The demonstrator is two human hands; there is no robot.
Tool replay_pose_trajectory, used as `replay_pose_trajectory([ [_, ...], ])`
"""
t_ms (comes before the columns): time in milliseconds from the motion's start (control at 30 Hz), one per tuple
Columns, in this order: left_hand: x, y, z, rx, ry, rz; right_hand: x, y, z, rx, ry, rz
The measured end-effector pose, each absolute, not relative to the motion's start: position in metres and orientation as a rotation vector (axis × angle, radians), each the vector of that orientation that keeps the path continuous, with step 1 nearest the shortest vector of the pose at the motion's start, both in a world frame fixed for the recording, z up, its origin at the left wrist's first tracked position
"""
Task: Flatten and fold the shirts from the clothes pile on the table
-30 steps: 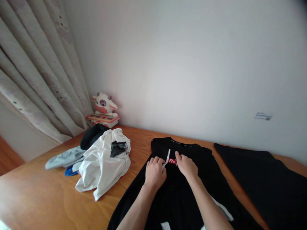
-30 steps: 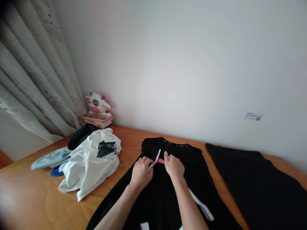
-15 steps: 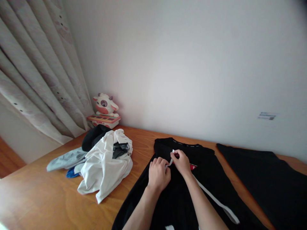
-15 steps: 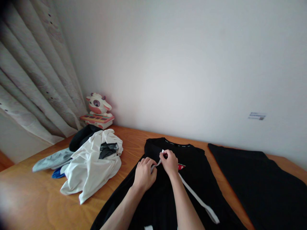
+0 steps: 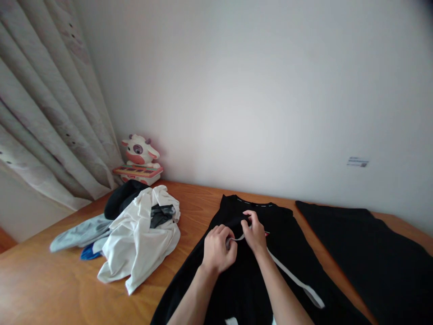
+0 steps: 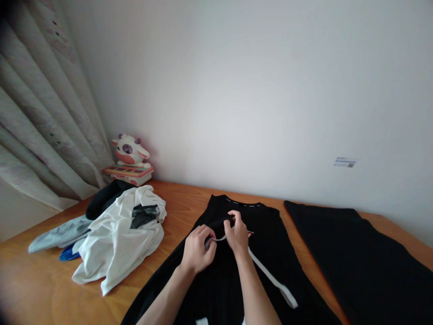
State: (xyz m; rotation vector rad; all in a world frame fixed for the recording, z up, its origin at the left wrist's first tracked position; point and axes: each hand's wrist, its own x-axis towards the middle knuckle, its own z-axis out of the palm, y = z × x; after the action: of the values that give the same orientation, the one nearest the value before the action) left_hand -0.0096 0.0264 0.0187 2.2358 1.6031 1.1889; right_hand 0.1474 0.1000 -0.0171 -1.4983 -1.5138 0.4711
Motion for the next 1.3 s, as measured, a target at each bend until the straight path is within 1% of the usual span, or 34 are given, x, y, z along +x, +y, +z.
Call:
replay_pose_trajectory([
  [133, -0.009, 0.024, 0.023, 2.225, 1.581, 1.178, 0.144, 0.100, -0.019, -1.600, -1.537, 0.397],
  [267, -0.010, 0.024, 0.021, 2.115, 1.537, 1.242, 0.142, 0.096, -0.018, -1.481, -1.546, 0.441],
  [333, -0.011, 0.029, 0.017, 1.894, 1.517, 1.329, 0.144, 0.094, -0.017, -1.452, -1.461, 0.442],
  [500, -0.014, 0.052, 0.008, 1.031, 1.410, 1.626, 0.152, 0.092, -0.014, -1.541, -1.395, 0.555],
  [567, -0.019, 0.059, 0.007, 0.843, 1.372, 1.687, 0.155, 0.091, -0.013, -1.566, -1.394, 0.602],
  [633, -0.024, 0.063, 0.009, 0.798, 1.367, 1.696, 0.158, 0.090, -0.012, -1.576, -1.396, 0.624],
  [733, -0.030, 0.060, 0.014, 0.881, 1.376, 1.642, 0.160, 0.087, -0.012, -1.568, -1.403, 0.632],
  [800, -0.033, 0.053, 0.020, 1.176, 1.395, 1.506, 0.160, 0.085, -0.012, -1.543, -1.422, 0.655],
  [867, -0.034, 0.042, 0.028, 1.723, 1.423, 1.235, 0.161, 0.085, -0.011, -1.498, -1.437, 0.676],
  [933, -0.033, 0.031, 0.034, 2.250, 1.404, 0.882, 0.162, 0.086, -0.011, -1.442, -1.441, 0.705],
  [1000, -0.031, 0.023, 0.038, 2.493, 1.386, 0.646, 0.163, 0.087, -0.011, -1.389, -1.452, 0.759],
  [1033, -0.030, 0.021, 0.038, 2.535, 1.392, 0.586, 0.164, 0.087, -0.011, -1.369, -1.460, 0.797],
  [1100, -0.029, 0.022, 0.037, 2.537, 1.436, 0.569, 0.165, 0.088, -0.012, -1.338, -1.470, 0.865],
  [1200, -0.030, 0.027, 0.033, 2.457, 1.509, 0.710, 0.166, 0.088, -0.014, -1.306, -1.469, 0.907],
  [1300, -0.033, 0.032, 0.029, 2.360, 1.594, 0.836, 0.166, 0.088, -0.015, -1.274, -1.474, 0.863],
])
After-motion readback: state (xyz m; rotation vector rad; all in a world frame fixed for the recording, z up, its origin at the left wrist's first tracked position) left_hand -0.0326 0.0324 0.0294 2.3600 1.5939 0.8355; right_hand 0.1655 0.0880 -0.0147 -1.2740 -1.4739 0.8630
